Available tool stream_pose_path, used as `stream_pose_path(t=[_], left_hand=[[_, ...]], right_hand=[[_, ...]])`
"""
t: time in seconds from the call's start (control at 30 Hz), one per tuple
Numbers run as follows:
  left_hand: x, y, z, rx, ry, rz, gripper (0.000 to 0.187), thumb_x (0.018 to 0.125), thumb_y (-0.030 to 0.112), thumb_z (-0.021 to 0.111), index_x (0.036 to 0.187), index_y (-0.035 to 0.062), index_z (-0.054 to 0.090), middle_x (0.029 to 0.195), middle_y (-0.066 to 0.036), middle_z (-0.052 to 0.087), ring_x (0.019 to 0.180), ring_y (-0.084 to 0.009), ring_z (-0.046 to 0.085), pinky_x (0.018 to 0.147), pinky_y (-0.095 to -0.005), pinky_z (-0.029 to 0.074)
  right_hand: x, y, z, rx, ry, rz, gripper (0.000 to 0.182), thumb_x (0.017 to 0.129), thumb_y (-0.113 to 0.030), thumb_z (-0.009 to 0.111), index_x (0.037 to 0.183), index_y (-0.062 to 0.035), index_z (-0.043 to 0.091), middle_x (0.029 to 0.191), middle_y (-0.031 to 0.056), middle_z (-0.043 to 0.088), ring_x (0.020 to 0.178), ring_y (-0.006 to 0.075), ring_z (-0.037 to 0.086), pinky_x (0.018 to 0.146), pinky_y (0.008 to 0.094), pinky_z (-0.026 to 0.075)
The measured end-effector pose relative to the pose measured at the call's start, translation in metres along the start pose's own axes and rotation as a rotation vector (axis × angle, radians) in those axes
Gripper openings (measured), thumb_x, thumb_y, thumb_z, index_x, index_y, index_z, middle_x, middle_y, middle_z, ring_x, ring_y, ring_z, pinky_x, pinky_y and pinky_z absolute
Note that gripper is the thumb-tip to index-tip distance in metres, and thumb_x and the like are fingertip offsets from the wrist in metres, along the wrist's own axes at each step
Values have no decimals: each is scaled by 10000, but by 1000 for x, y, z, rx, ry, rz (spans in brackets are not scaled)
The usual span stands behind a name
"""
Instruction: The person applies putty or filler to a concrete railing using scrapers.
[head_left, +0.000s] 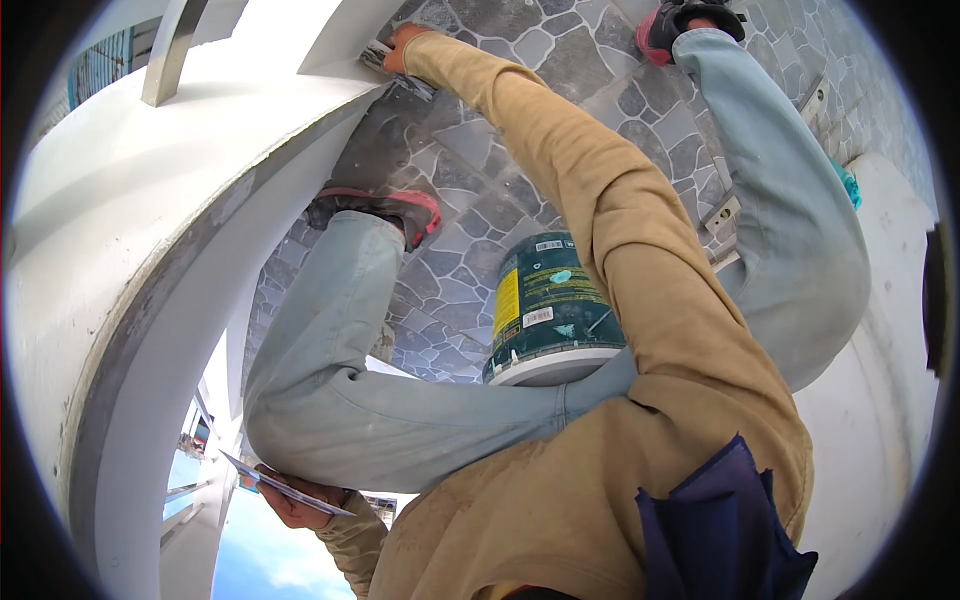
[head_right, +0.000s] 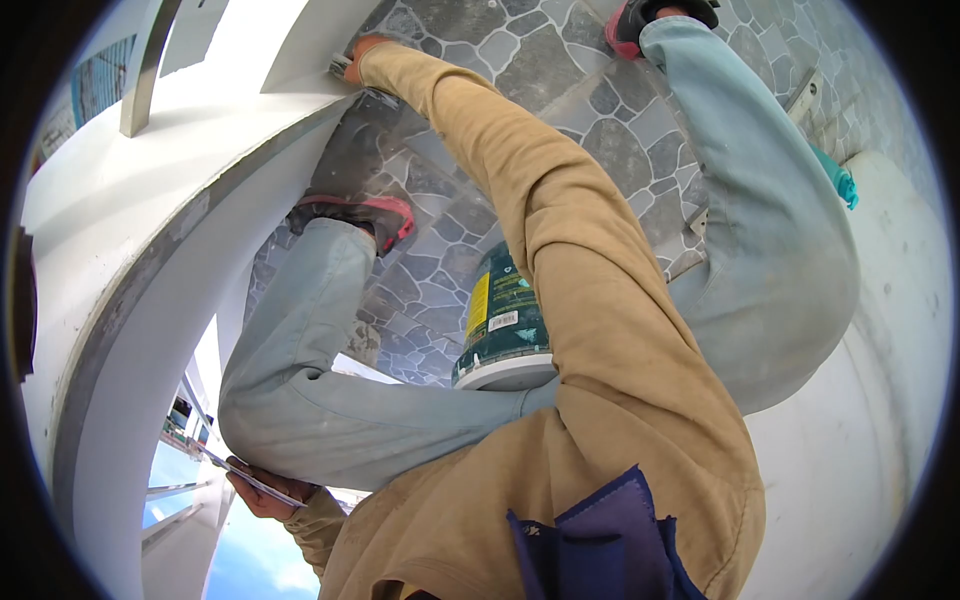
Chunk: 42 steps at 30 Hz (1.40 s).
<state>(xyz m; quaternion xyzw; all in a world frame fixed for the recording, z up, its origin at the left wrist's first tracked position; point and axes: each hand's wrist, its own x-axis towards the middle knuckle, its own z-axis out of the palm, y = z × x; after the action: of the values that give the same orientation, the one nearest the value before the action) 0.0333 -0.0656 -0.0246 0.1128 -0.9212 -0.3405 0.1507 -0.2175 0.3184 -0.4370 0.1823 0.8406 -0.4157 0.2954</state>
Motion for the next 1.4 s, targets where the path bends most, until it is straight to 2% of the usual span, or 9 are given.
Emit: stream_pose_path(t=[0.37, 0.47, 0.7, 0.77, 0.9, 0.97, 1.17, 1.23, 1.4], left_hand=[[2, 1, -3, -35, -44, -18, 381, 888, 94, 540, 1215, -84, 462, 1162, -225, 540, 954, -284, 592, 818, -400, 520], [2, 1, -3, 61, -81, 20, 377, 894, 95, 530, 1217, -86, 459, 1158, -222, 543, 953, -282, 592, 815, -394, 518], [4, 1, -6, -4, -102, 8, 380, 907, 127, 517, 1214, -90, 459, 1160, -225, 542, 967, -271, 587, 831, -382, 506], [3, 0, -4, 29, -119, 26, 381, 906, 128, 518, 1212, -90, 460, 1158, -225, 542, 970, -271, 584, 836, -383, 504], [2, -4, -5, -29, -36, 31, 378, 905, 128, 514, 1211, -88, 464, 1146, -220, 546, 963, -274, 586, 828, -399, 508], [2, -7, -6, -128, -58, 48, 376, 905, 127, 511, 1211, -86, 464, 1143, -218, 547, 960, -275, 587, 823, -405, 510], [2, -4, -3, 69, -60, 78, 359, 905, 131, 506, 1189, -89, 486, 1133, -214, 552, 936, -276, 595, 805, -409, 516], [2, 3, 0, 74, -38, -41, 363, 905, 139, 510, 1185, -90, 488, 1111, -210, 564, 915, -269, 599, 789, -396, 521], [2, 9, 7, 99, -15, 61, 362, 906, 127, 503, 1194, -92, 477, 1063, -204, 582, 865, -252, 608, 764, -368, 525]], right_hand=[[-36, -5, -39, 192, -18, -126, 446, 656, -245, 622, 1084, -122, 649, 1019, 174, 643, 951, 302, 617, 878, 345, 460], [-19, 11, -20, 86, 60, 86, 420, 666, -243, 614, 1047, -69, 650, 1013, 190, 638, 957, 323, 613, 874, 356, 466], [-14, -6, 3, -44, 46, -43, 402, 694, -225, 607, 1057, -53, 633, 1022, 195, 630, 978, 347, 601, 854, 393, 483], [-31, -20, 7, 24, -46, 36, 371, 688, -195, 619, 1023, -36, 638, 992, 198, 634, 967, 355, 600, 839, 398, 490], [-71, -16, 4, -56, -122, -44, 338, 726, -212, 638, 1001, -16, 644, 1050, 217, 614, 1005, 354, 587, 856, 392, 489], [-83, 6, -9, -42, -76, -79, 354, 661, -191, 632, 961, -4, 640, 956, 229, 633, 927, 360, 610, 806, 397, 498], [-49, 36, -19, 131, 9, 19, 431, 676, -272, 614, 1025, -20, 636, 1064, 212, 613, 1008, 351, 587, 874, 389, 467], [-30, 32, -5, 122, 17, 67, 431, 685, -281, 613, 1036, -32, 637, 1062, 212, 614, 1009, 351, 587, 881, 387, 465], [-12, 19, 14, 19, 14, 58, 416, 693, -291, 613, 1029, -48, 648, 1049, 201, 622, 994, 348, 595, 872, 382, 473]])
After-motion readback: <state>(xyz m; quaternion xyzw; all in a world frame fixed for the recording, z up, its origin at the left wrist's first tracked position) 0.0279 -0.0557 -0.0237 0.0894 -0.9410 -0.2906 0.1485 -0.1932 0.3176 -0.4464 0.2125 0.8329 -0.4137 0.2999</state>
